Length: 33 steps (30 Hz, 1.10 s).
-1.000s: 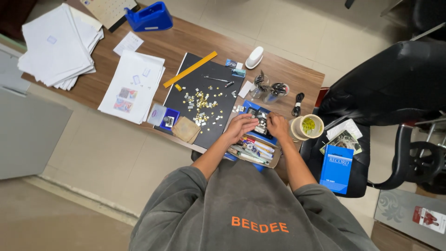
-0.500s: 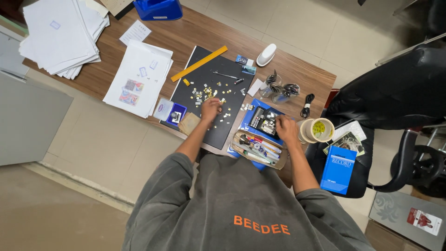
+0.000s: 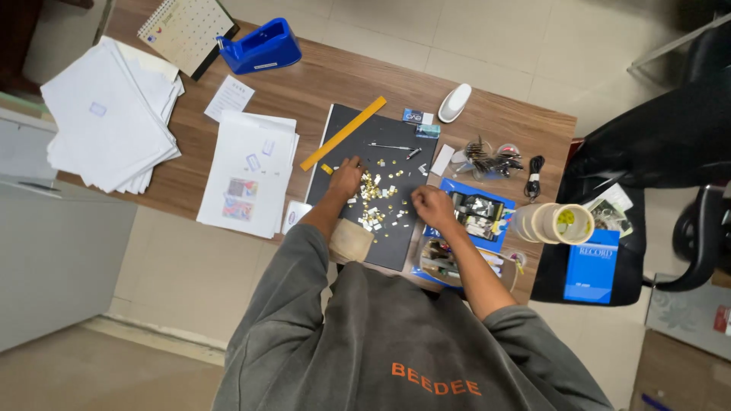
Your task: The person sits at a desk and assembles small electronic components by hand. They pick up small metallic parts and wires from a pile on a black mat and connect them together, occasionally placing the assembled pieces into a blue organizer box.
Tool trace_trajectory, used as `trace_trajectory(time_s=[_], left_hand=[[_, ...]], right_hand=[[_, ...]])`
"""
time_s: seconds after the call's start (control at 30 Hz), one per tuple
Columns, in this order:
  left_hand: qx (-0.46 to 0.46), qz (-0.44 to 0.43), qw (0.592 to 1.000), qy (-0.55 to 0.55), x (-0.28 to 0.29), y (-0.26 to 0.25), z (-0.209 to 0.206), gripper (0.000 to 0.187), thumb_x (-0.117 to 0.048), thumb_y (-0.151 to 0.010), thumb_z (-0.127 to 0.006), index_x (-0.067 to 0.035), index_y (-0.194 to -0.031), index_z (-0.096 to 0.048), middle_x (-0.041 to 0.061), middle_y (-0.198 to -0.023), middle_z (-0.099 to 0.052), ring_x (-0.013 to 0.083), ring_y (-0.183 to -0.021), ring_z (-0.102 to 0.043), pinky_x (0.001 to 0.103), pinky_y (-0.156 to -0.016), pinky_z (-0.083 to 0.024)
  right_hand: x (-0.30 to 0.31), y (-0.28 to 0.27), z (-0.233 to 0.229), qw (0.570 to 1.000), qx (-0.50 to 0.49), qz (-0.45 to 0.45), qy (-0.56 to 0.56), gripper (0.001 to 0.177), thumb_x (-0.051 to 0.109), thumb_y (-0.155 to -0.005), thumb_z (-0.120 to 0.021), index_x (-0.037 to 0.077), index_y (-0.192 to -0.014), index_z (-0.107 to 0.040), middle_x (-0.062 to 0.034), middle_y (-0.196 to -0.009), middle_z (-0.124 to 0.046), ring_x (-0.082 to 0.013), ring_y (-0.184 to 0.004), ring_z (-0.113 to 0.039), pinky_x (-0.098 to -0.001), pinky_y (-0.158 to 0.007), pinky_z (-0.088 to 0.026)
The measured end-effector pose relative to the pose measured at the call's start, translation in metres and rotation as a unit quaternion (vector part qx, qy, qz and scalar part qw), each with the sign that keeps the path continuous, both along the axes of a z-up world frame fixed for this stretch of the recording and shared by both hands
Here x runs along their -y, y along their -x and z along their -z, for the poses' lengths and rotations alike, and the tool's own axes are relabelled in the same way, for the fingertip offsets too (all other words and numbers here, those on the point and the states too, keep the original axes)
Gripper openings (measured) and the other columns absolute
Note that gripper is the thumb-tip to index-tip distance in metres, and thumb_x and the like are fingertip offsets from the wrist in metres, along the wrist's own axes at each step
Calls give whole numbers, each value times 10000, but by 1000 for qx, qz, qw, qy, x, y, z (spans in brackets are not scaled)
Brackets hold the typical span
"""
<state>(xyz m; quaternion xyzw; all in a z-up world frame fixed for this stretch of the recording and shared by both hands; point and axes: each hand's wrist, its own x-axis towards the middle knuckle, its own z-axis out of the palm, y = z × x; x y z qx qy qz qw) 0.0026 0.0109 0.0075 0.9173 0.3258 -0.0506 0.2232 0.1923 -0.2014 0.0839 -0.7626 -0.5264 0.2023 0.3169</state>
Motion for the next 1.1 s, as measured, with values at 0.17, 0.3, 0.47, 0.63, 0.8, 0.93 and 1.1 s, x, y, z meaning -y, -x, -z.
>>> trace_trajectory(time_s=[0.17, 0.3, 0.47, 0.63, 0.8, 0.93, 1.1], left_hand=[[70, 37, 996, -36, -23, 8, 69, 224, -38, -897, -671, -142, -1086, -731, 70, -1202, -605, 292, -1197, -589, 431, -938, -566], [136, 45, 989, 20, -30, 18, 49, 183, -59, -874, -678, -95, -1045, -731, 133, -1083, -645, 327, -1095, -630, 428, -920, -563], [294, -129, 917, 237, -26, 31, 75, 139, -119, -934, -684, -53, -1044, -735, 121, -923, -701, 274, -886, -679, 383, -788, -574], [307, -360, 643, 602, -20, 52, 78, 195, -71, -975, -504, -28, -977, -693, 74, -864, -696, 171, -757, -708, 307, -674, -566], [295, -267, 736, 548, -19, 59, 97, 243, -31, -898, -427, 15, -840, -659, 132, -734, -621, 238, -665, -554, 345, -586, -437], [210, -168, 906, 327, -23, 56, 74, 264, -112, -886, -450, -31, -801, -686, 152, -777, -707, 287, -771, -697, 365, -723, -524], [170, -94, 952, 237, -20, 56, 68, 262, -139, -906, -485, -59, -806, -713, 206, -902, -737, 429, -928, -677, 482, -894, -519]], right_hand=[[-57, 37, 27, 995, -19, 15, 98, 143, 130, -853, -628, 106, -937, -741, -129, -914, -750, -357, -851, -712, -467, -732, -552], [-88, 48, 54, 996, -22, 42, 77, 163, 115, -831, -637, 100, -975, -711, -108, -959, -745, -337, -933, -713, -453, -801, -560], [-106, 54, 91, 995, 48, 40, 78, 244, 84, -803, -655, 135, -1027, -738, -137, -1073, -720, -367, -1032, -671, -477, -842, -543], [-113, 61, 73, 985, 56, 6, 163, 291, 105, -770, -706, 114, -1061, -704, -162, -1069, -672, -397, -1023, -659, -491, -816, -539], [-112, 63, 70, 981, 68, 26, 182, 159, 148, -827, -723, 84, -964, -675, -144, -1058, -676, -391, -1002, -667, -489, -837, -537], [-98, 66, 54, 986, 49, 64, 147, 144, 165, -819, -749, 88, -919, -681, -144, -1016, -683, -385, -982, -664, -488, -829, -527], [-56, 70, 56, 958, -79, 227, 156, 121, 182, -869, -759, 75, -894, -707, -122, -850, -736, -303, -802, -714, -430, -750, -547]])
